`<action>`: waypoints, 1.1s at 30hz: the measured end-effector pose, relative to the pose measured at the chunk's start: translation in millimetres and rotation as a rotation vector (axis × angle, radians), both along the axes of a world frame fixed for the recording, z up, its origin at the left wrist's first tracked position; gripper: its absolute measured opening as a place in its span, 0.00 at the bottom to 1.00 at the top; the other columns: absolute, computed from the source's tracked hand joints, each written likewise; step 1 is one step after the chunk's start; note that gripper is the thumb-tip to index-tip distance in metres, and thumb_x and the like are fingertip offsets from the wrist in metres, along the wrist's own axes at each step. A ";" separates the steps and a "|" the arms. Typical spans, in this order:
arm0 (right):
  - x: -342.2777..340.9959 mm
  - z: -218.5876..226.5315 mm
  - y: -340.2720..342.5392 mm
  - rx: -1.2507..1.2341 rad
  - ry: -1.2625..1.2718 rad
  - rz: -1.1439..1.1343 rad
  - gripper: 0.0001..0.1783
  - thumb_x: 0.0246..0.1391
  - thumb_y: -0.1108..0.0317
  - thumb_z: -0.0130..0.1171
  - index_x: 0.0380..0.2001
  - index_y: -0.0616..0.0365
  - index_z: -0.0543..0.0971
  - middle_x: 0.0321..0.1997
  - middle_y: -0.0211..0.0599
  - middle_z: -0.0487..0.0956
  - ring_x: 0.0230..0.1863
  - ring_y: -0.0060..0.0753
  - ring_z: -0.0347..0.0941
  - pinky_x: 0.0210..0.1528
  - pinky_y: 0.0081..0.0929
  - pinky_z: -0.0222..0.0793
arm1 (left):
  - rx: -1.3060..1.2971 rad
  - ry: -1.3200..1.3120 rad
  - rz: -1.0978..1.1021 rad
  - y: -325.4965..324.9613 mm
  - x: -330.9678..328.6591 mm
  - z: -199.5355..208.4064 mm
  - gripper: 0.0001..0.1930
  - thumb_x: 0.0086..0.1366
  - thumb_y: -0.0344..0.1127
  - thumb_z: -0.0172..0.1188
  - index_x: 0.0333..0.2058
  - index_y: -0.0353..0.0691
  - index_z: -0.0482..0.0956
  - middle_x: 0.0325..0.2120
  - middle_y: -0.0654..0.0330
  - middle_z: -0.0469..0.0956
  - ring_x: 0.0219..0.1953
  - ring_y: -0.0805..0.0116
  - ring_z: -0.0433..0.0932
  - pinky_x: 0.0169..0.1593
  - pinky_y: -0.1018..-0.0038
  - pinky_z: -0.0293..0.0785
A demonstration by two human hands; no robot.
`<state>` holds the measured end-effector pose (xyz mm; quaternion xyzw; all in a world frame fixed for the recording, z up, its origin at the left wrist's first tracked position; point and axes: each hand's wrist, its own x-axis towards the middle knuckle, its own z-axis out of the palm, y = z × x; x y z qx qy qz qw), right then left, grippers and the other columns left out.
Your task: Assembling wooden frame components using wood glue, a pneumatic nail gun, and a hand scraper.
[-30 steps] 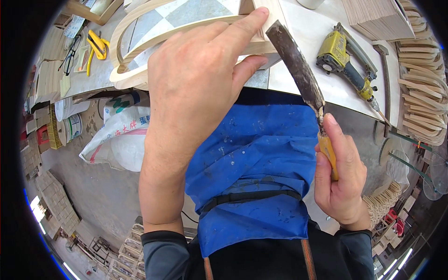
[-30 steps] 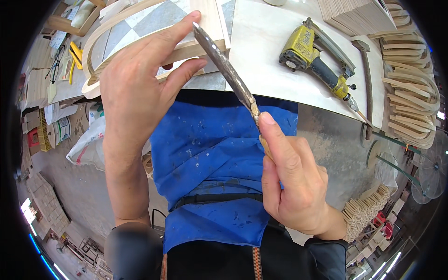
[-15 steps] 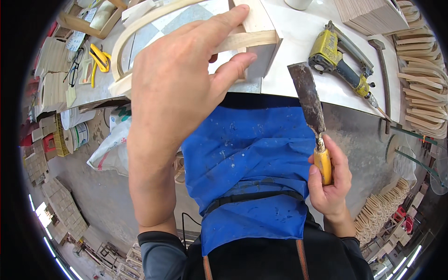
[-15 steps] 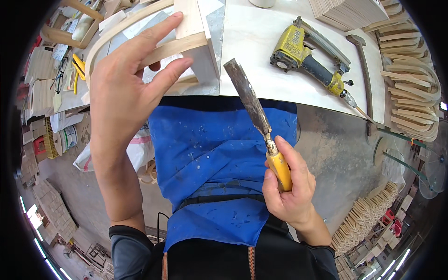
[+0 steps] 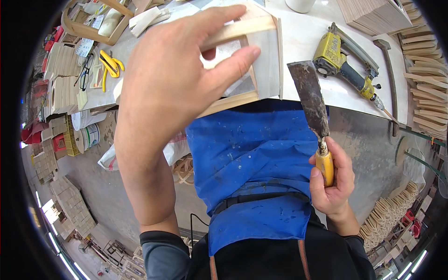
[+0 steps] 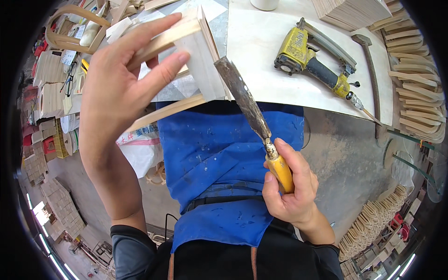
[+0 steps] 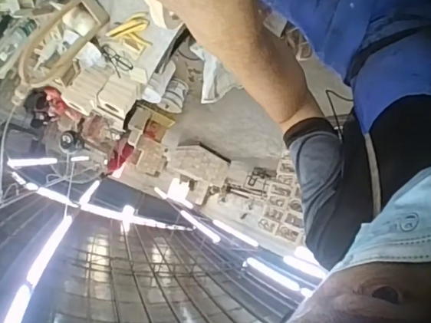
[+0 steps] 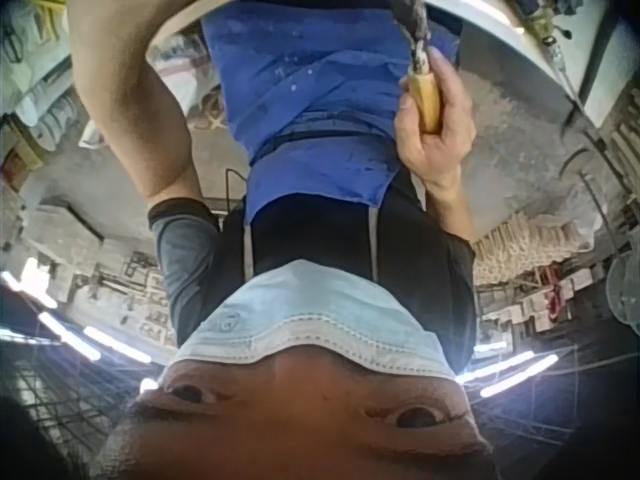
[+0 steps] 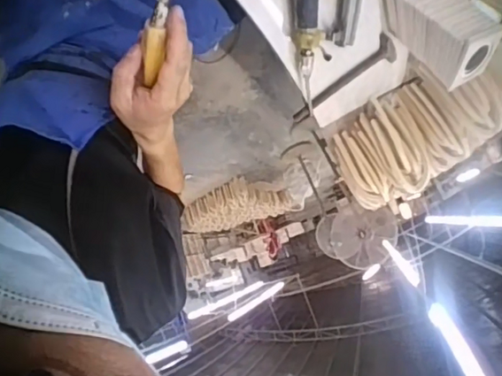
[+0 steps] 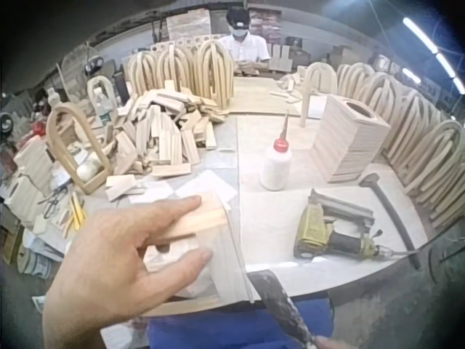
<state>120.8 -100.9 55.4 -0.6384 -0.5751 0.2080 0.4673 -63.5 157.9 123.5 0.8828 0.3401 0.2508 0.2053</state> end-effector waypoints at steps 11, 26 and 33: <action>-2.3 -9.5 3.2 -0.048 0.041 -0.006 0.33 0.49 0.82 0.61 0.62 0.73 0.71 0.42 0.48 0.83 0.29 0.31 0.79 0.32 0.20 0.74 | 0.302 0.251 0.111 62.5 -8.5 -30.6 0.23 0.69 0.42 0.64 0.57 0.34 0.79 0.53 0.50 0.79 0.56 0.52 0.76 0.62 0.63 0.71; -1.7 -15.7 21.4 -0.081 0.058 -0.011 0.32 0.49 0.82 0.60 0.61 0.72 0.73 0.39 0.45 0.84 0.26 0.27 0.75 0.28 0.17 0.70 | 0.679 0.190 0.051 51.3 -15.1 -28.5 0.21 0.67 0.47 0.69 0.56 0.46 0.85 0.40 0.58 0.86 0.40 0.61 0.84 0.46 0.73 0.80; -0.4 -14.9 22.1 -0.106 0.073 -0.001 0.33 0.48 0.82 0.60 0.62 0.72 0.73 0.39 0.46 0.84 0.27 0.28 0.76 0.29 0.17 0.71 | 0.325 0.199 0.123 4.6 -9.4 -43.1 0.22 0.62 0.44 0.72 0.55 0.50 0.85 0.31 0.66 0.83 0.32 0.74 0.77 0.38 0.77 0.73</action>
